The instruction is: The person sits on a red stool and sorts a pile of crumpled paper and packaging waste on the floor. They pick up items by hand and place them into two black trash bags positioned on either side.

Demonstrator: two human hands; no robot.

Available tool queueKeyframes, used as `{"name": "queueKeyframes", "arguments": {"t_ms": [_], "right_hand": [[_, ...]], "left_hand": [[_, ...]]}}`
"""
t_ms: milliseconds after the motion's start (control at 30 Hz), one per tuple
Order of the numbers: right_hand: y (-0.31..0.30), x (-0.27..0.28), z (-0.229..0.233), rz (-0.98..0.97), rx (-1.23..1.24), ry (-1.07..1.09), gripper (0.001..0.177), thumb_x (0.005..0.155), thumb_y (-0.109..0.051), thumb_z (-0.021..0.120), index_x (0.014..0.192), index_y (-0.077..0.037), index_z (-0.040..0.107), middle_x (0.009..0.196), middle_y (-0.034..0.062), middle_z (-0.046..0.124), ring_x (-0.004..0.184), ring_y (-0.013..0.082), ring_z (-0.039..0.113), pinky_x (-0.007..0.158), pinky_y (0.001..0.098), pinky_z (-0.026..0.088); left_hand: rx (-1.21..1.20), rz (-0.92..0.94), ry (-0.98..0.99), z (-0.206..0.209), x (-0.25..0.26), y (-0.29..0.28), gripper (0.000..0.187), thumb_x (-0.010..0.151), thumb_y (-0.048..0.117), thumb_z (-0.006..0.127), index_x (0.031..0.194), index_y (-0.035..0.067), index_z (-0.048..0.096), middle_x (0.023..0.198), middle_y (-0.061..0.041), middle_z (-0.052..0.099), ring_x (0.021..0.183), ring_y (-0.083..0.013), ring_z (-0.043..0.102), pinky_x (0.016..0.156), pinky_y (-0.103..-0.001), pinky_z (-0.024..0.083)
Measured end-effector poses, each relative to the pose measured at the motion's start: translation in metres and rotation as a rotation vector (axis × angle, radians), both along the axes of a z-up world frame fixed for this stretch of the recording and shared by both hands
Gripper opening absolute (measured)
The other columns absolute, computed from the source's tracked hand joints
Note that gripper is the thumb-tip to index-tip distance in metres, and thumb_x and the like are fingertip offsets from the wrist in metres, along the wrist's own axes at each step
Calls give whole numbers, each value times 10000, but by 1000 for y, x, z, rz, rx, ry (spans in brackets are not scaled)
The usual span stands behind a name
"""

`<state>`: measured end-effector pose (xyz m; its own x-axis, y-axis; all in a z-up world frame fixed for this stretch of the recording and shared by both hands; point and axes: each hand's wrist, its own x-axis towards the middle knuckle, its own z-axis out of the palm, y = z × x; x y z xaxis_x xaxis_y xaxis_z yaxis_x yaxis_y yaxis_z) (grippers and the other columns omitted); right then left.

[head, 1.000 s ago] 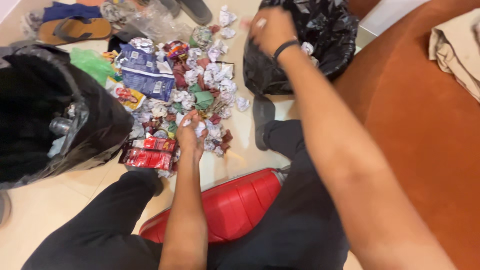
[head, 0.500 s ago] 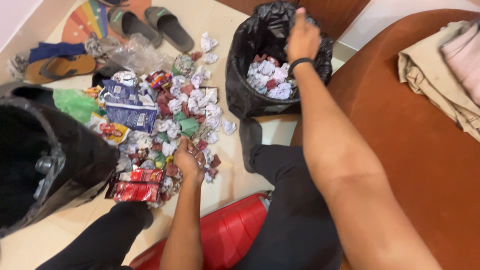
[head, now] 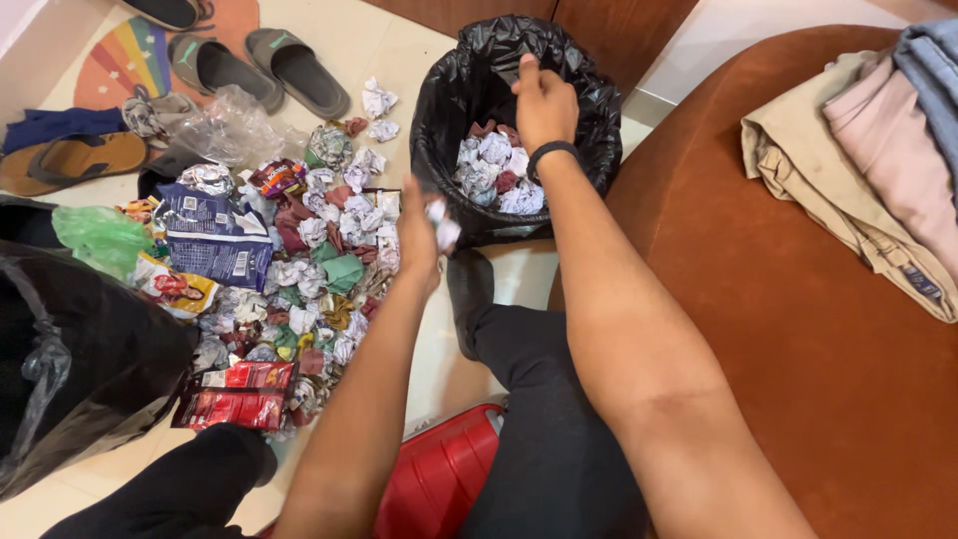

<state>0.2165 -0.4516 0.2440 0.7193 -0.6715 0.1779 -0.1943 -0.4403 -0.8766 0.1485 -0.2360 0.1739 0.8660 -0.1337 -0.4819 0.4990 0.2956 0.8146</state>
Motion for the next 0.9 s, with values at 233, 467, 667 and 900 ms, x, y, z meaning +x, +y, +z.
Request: {"name": "queueKeyframes", "arguments": {"t_ms": [233,467,667,900], "right_hand": [[13,2,4,39,-83,-21,482,933,-484,634,787,-44,763,811,152,707,809,301,704,761,420,537],[25,0,9,105,-239,-53,372,938,-385,712,819,-34,743,840,154,707,828,313,687,762,424,540],[49,-10,32,442,-262,200,273,928,-327,715,932,-54,722,942,173,745,884,290,725,819,393,554],[93,-20,18,920,-944,519,273,841,-399,777,888,-131,800,934,203,740,950,399,670,871,527,483]], "left_hand": [[-258,-264,-36,59,55,-24,1128,766,875,314,1605,152,98,1613,-95,222,1395,-257,397,1040,-553,409],[-409,-269,-156,23,50,8,1027,886,819,341,1585,68,311,1576,-190,448,1426,-312,483,1105,-525,457],[108,-178,-136,-142,-43,78,389,986,390,562,1124,62,721,946,-71,734,768,-147,672,645,-310,555],[1248,-532,-357,-255,-203,175,654,677,65,701,1326,81,618,1416,-212,542,1139,-444,543,881,-503,501]]}}
